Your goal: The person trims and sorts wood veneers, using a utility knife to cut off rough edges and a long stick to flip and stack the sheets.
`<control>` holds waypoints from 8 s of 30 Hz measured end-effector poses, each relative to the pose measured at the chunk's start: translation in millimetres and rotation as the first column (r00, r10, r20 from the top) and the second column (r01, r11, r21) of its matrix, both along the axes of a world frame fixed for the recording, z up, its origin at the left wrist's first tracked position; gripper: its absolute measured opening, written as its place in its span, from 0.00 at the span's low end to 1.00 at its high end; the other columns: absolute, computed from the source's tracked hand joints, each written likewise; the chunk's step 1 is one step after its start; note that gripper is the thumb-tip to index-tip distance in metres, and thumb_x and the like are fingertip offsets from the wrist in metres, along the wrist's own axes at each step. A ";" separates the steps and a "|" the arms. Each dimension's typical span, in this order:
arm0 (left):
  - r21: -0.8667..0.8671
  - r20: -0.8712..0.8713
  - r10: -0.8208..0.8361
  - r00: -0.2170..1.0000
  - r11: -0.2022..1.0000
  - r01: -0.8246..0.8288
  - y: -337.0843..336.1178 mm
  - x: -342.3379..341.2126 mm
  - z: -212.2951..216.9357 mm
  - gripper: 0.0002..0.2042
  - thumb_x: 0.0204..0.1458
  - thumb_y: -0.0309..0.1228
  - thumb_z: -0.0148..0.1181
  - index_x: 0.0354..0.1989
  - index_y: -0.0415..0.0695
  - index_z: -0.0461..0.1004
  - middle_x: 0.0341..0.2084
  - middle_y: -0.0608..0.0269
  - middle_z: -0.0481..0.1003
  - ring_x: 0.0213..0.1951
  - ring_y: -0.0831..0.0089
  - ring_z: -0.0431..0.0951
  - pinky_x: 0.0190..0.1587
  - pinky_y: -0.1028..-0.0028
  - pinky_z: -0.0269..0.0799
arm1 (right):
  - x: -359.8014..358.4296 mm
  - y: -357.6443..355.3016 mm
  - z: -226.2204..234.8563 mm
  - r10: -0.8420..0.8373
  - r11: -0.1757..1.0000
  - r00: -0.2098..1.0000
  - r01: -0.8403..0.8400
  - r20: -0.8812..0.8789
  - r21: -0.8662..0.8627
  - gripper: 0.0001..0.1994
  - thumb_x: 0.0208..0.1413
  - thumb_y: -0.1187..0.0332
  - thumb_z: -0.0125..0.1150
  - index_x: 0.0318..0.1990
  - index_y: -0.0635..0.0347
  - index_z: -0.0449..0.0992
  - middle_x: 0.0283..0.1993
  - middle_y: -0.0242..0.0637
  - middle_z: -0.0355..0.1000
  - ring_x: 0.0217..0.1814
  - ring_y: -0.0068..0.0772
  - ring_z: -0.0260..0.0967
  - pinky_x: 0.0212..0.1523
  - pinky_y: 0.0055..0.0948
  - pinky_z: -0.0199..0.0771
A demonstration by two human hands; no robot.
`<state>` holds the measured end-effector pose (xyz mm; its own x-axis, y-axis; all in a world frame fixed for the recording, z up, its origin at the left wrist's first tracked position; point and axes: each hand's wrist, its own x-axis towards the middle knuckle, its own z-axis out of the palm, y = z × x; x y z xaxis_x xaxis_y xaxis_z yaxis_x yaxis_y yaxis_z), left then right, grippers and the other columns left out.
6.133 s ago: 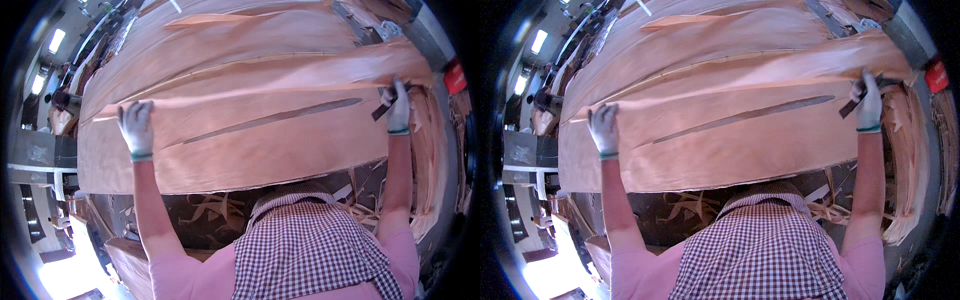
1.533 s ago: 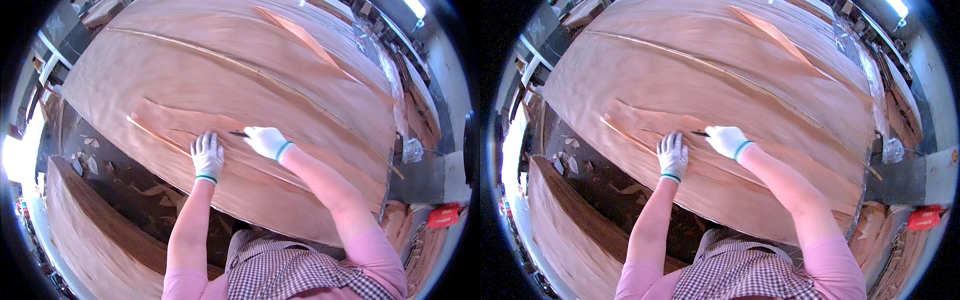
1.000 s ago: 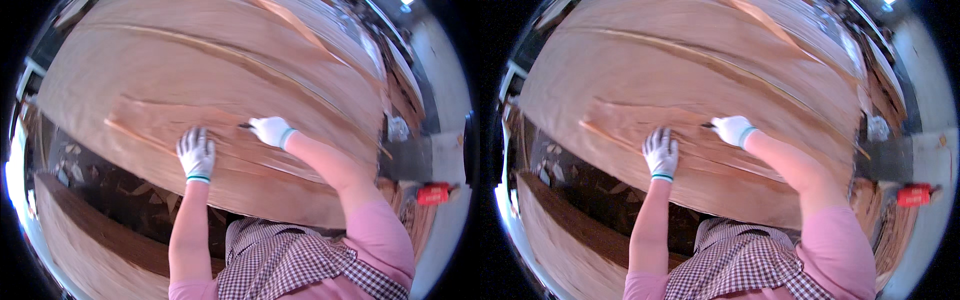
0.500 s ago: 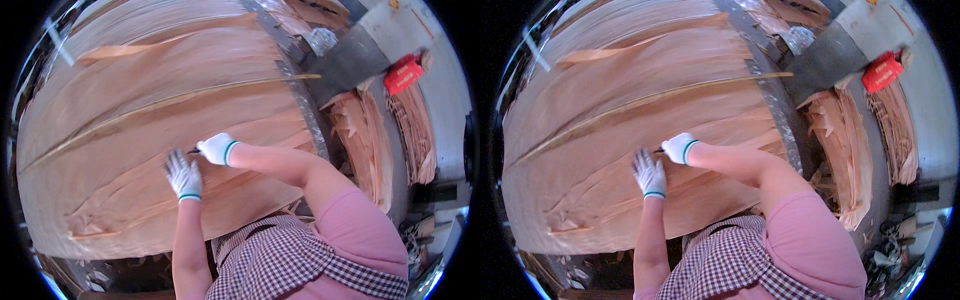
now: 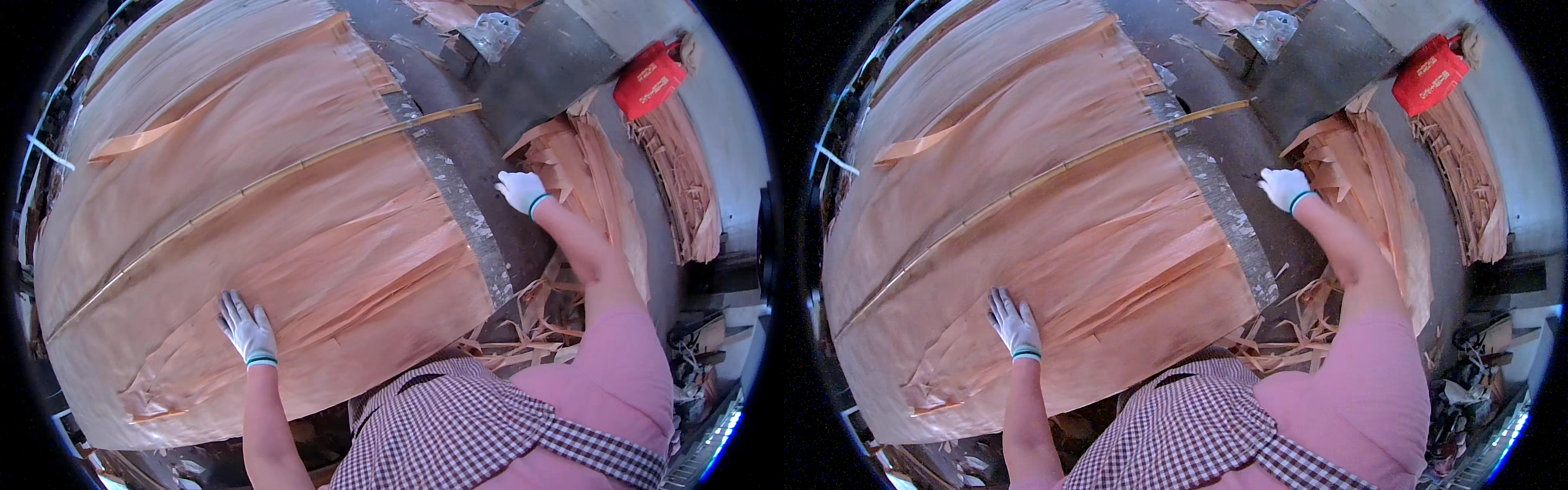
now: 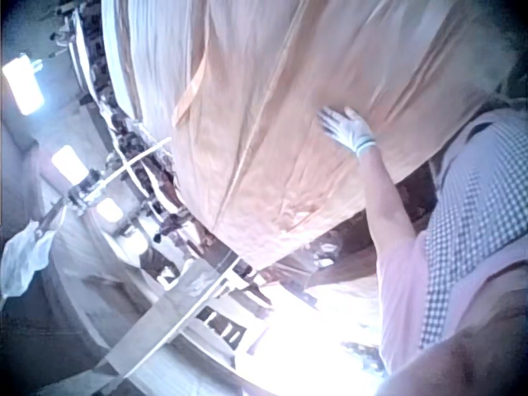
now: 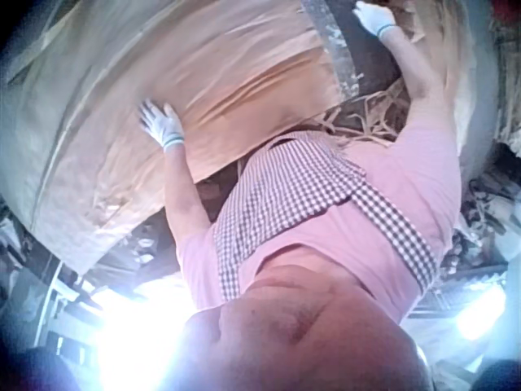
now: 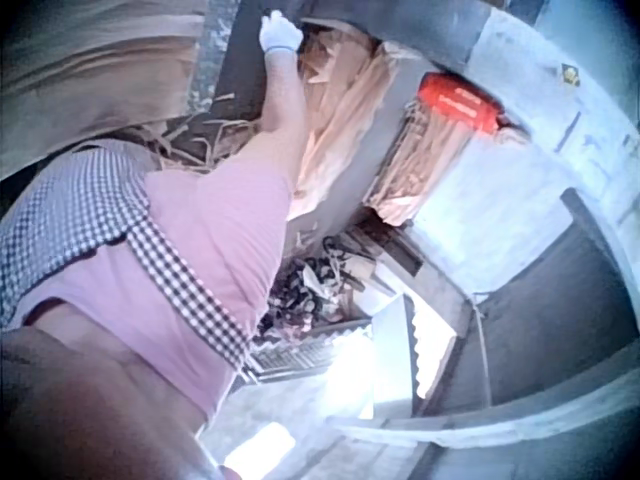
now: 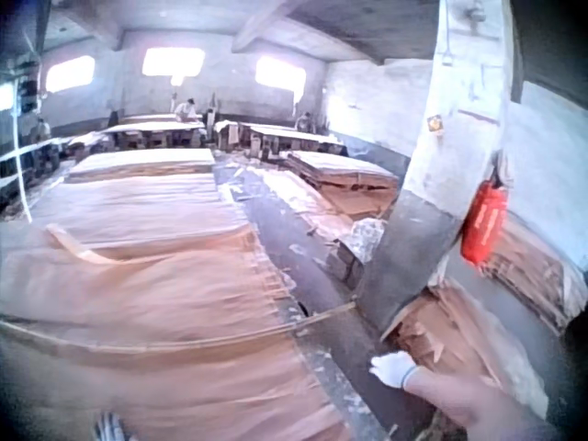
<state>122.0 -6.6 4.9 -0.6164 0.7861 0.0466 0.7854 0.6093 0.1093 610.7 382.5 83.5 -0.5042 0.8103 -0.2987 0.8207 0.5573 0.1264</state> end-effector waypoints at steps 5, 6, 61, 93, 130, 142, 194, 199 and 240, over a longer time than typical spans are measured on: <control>0.010 -0.006 0.025 1.000 1.000 -0.025 -10.6 -7.5 -6.1 0.31 0.54 0.41 0.49 0.66 0.42 0.54 0.67 0.52 0.51 0.70 0.57 0.45 0.69 0.52 0.34 | -156.4 -112.7 -32.5 -0.599 0.780 0.414 0.107 -0.685 -0.617 0.13 0.64 0.58 0.44 0.37 0.58 0.69 0.27 0.39 0.68 0.29 0.35 0.65 0.30 0.35 0.65; 0.048 0.010 0.020 1.000 0.999 -0.020 -13.0 -13.1 -6.0 0.30 0.53 0.42 0.51 0.64 0.43 0.56 0.66 0.52 0.53 0.69 0.57 0.46 0.68 0.49 0.34 | -192.3 -141.6 -31.4 -0.806 0.546 0.242 -0.053 -0.541 -0.836 0.14 0.65 0.57 0.44 0.33 0.56 0.68 0.22 0.27 0.63 0.22 0.20 0.58 0.24 0.27 0.61; 0.107 -0.193 -0.156 0.969 0.978 0.179 -311.5 -146.0 71.1 0.21 0.37 0.23 0.59 0.45 0.48 0.71 0.35 0.61 0.72 0.35 0.60 0.74 0.37 0.61 0.69 | -290.2 -191.0 -67.2 -0.850 0.450 0.312 0.010 -0.425 -0.893 0.13 0.64 0.56 0.47 0.30 0.50 0.70 0.25 0.25 0.68 0.23 0.20 0.62 0.25 0.21 0.62; 0.509 0.750 -0.473 0.463 0.859 0.054 -224.0 -312.3 128.4 0.14 0.56 0.31 0.57 0.47 0.37 0.75 0.34 0.60 0.79 0.37 0.78 0.78 0.41 0.76 0.74 | -650.5 -312.4 173.1 -0.613 0.732 0.040 -0.346 -0.789 -0.587 0.10 0.58 0.60 0.60 0.40 0.55 0.78 0.34 0.29 0.76 0.17 0.13 0.58 0.16 0.17 0.54; 0.822 0.544 -0.762 0.351 0.567 -0.043 -99.0 -388.8 315.6 0.14 0.62 0.35 0.50 0.41 0.37 0.77 0.28 0.70 0.74 0.29 0.83 0.68 0.32 0.81 0.64 | -636.3 -529.2 173.0 -0.591 0.581 0.118 -0.624 -0.798 -0.522 0.26 0.61 0.74 0.53 0.66 0.56 0.58 0.25 0.20 0.60 0.25 0.11 0.57 0.25 0.17 0.62; 0.601 0.799 -0.510 0.319 0.669 -0.438 -212.8 -389.1 240.6 0.27 0.63 0.48 0.40 0.58 0.36 0.65 0.24 0.60 0.75 0.23 0.76 0.71 0.26 0.77 0.67 | -530.1 -564.7 148.4 -0.899 -0.180 0.402 -0.701 -0.175 -0.690 0.26 0.62 0.65 0.52 0.66 0.58 0.56 0.20 0.23 0.57 0.17 0.15 0.50 0.18 0.19 0.49; -0.073 0.106 -0.583 0.806 0.804 0.591 -309.8 -242.6 31.1 0.30 0.55 0.43 0.51 0.67 0.51 0.55 0.68 0.64 0.51 0.70 0.60 0.45 0.65 0.38 0.27 | -536.1 -564.5 -26.2 -0.569 0.756 0.536 0.045 -0.623 -0.653 0.08 0.55 0.64 0.55 0.34 0.59 0.73 0.29 0.41 0.75 0.32 0.40 0.73 0.34 0.36 0.72; -0.029 0.229 -0.595 0.770 0.787 0.616 -228.3 -237.3 59.3 0.26 0.54 0.38 0.51 0.63 0.51 0.60 0.65 0.63 0.58 0.69 0.57 0.49 0.64 0.36 0.29 | -545.3 -481.8 4.4 -0.913 0.388 0.142 0.010 -0.383 -0.922 0.10 0.58 0.64 0.55 0.30 0.62 0.73 0.22 0.34 0.71 0.22 0.27 0.68 0.23 0.27 0.68; -0.109 0.184 -0.758 0.626 0.617 0.779 -30.0 86.0 44.0 0.32 0.54 0.44 0.51 0.65 0.41 0.55 0.67 0.53 0.51 0.70 0.54 0.43 0.67 0.43 0.29 | -109.3 -305.0 -18.4 -0.803 0.586 0.310 0.264 -0.508 -0.766 0.10 0.57 0.63 0.55 0.35 0.62 0.74 0.28 0.41 0.75 0.30 0.32 0.74 0.33 0.31 0.74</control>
